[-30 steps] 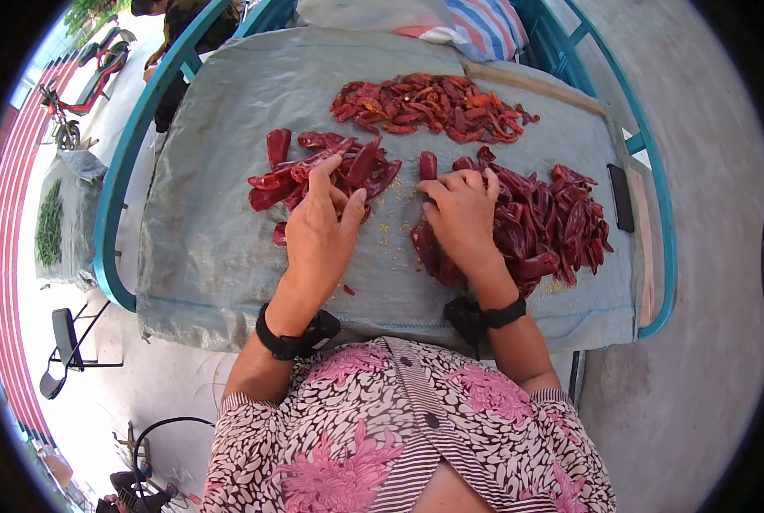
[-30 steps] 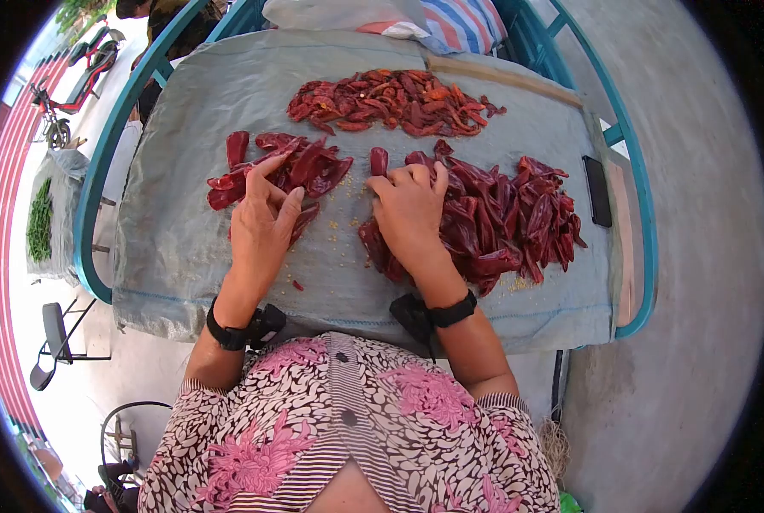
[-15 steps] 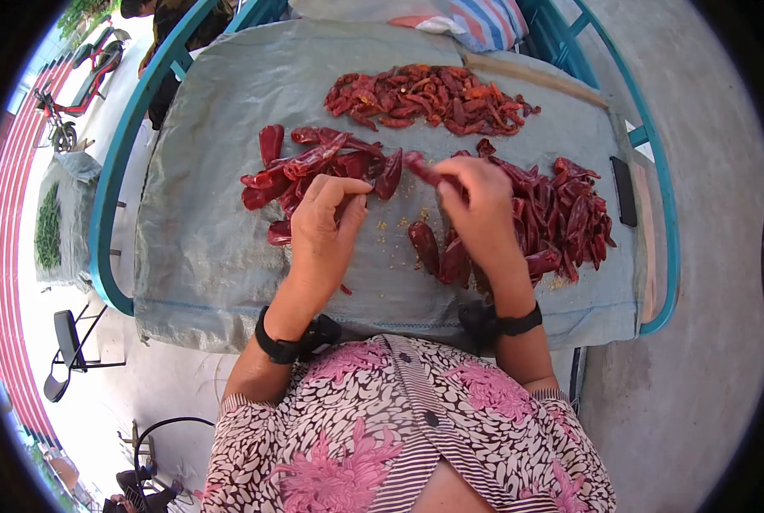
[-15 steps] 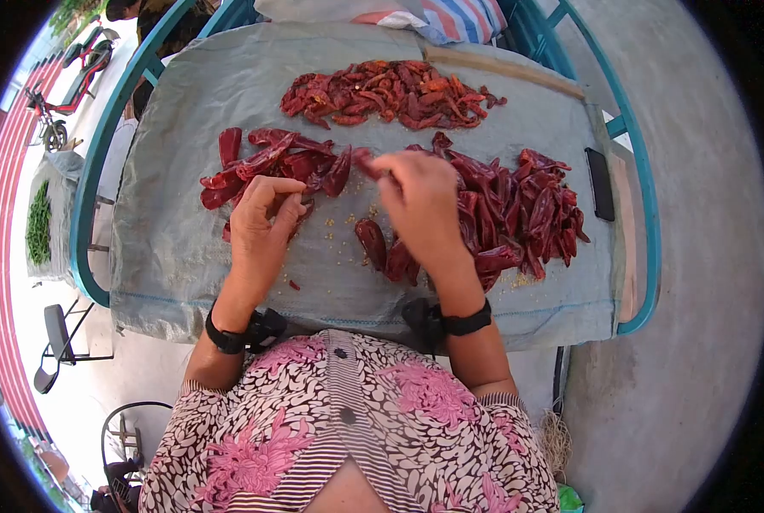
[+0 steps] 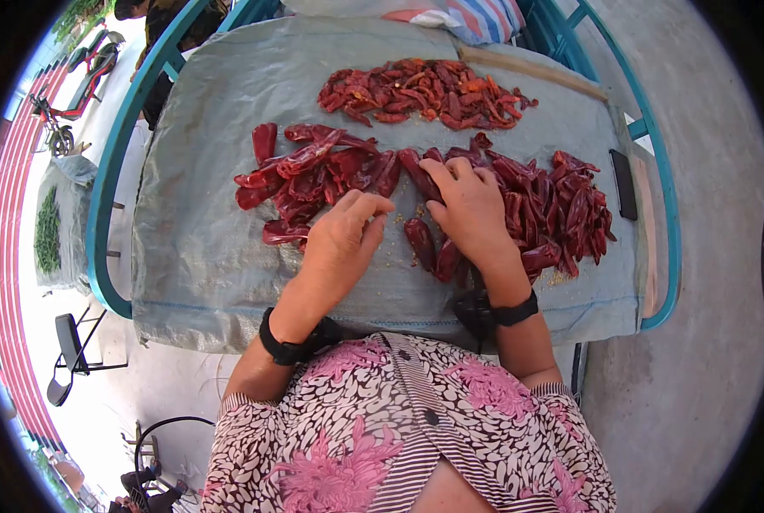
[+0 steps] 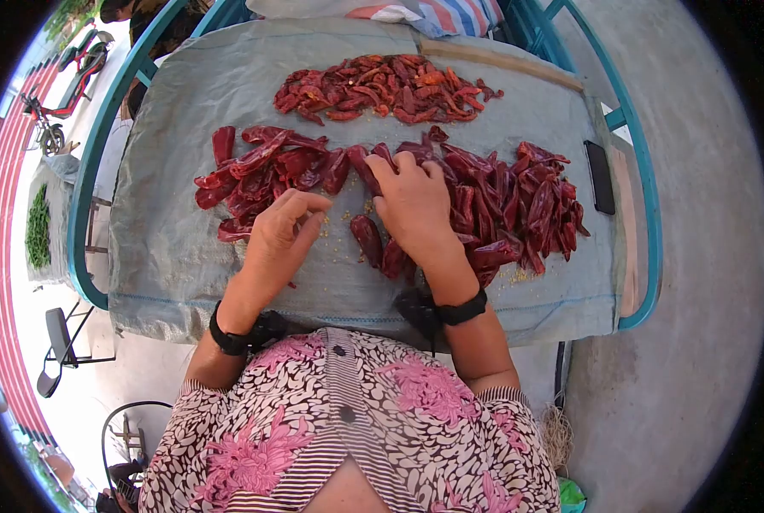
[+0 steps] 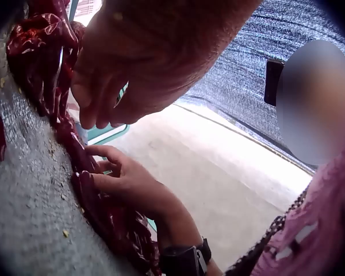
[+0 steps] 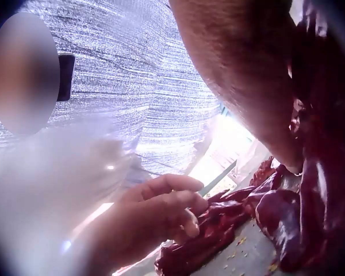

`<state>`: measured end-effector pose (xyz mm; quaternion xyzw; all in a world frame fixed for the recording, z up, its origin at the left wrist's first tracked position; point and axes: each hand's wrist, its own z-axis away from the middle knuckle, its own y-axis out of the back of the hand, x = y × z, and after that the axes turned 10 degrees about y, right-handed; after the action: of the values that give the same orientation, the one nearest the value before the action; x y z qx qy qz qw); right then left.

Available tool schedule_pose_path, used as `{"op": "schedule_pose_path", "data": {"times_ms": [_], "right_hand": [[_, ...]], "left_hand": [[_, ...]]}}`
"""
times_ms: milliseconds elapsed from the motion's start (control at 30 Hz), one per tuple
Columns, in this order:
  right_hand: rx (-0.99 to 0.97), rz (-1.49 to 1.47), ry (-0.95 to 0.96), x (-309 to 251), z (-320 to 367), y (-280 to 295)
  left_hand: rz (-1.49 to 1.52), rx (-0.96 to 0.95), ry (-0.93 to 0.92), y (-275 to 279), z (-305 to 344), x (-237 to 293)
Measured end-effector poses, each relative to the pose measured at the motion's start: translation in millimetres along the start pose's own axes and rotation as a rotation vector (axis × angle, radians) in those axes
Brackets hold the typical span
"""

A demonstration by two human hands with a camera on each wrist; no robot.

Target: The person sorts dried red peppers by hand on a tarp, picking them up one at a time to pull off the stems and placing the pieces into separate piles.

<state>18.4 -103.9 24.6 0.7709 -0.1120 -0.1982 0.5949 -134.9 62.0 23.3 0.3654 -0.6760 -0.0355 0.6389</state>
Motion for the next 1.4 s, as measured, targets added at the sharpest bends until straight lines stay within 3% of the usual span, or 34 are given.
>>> {"op": "schedule_pose_path", "data": {"times_ms": [100,267,367,400,500,533,633,800,900,1067,1100,1233,1367,1400], "right_hand": [[-0.008,-0.097,-0.107,-4,-5,-1],[0.189,-0.338,-0.088,-6,-9,-7],[0.366,-0.502,-0.020,-15,-14,7],[0.434,-0.562,0.011,-20,-15,12],[0.375,-0.875,0.094,-27,-14,19],[0.351,-0.824,0.175,-26,-15,20],[0.376,-0.902,0.157,-25,-14,9],[0.595,-0.717,0.101,-18,-10,1],[0.623,-0.668,0.082,-16,-8,-2],[0.553,-0.640,0.194,-19,-8,-7],[0.521,-0.656,0.227,-19,-7,-11],[0.527,-0.411,0.283,-19,-5,4],[0.596,0.036,-0.076,-2,-2,7],[0.541,0.105,-0.143,3,-1,5]], "left_hand": [[-0.015,-0.030,-0.006,-1,1,0],[-0.008,-0.031,-0.042,-5,0,0],[-0.001,0.071,-0.030,-7,-2,-1],[0.070,0.080,0.029,-9,-3,1],[0.297,0.055,0.189,-12,-5,5],[0.382,0.018,0.233,-11,-5,5],[0.501,-0.048,0.287,-7,-7,2],[0.589,0.092,0.334,-3,-10,0],[0.361,0.265,0.172,-4,-16,3],[0.348,0.063,0.186,0,-15,18],[0.236,0.078,0.029,-6,-18,10],[0.163,0.115,0.051,-7,-18,-8],[0.200,0.218,0.075,3,-23,-3],[0.044,0.305,0.032,2,-25,-4]]}}
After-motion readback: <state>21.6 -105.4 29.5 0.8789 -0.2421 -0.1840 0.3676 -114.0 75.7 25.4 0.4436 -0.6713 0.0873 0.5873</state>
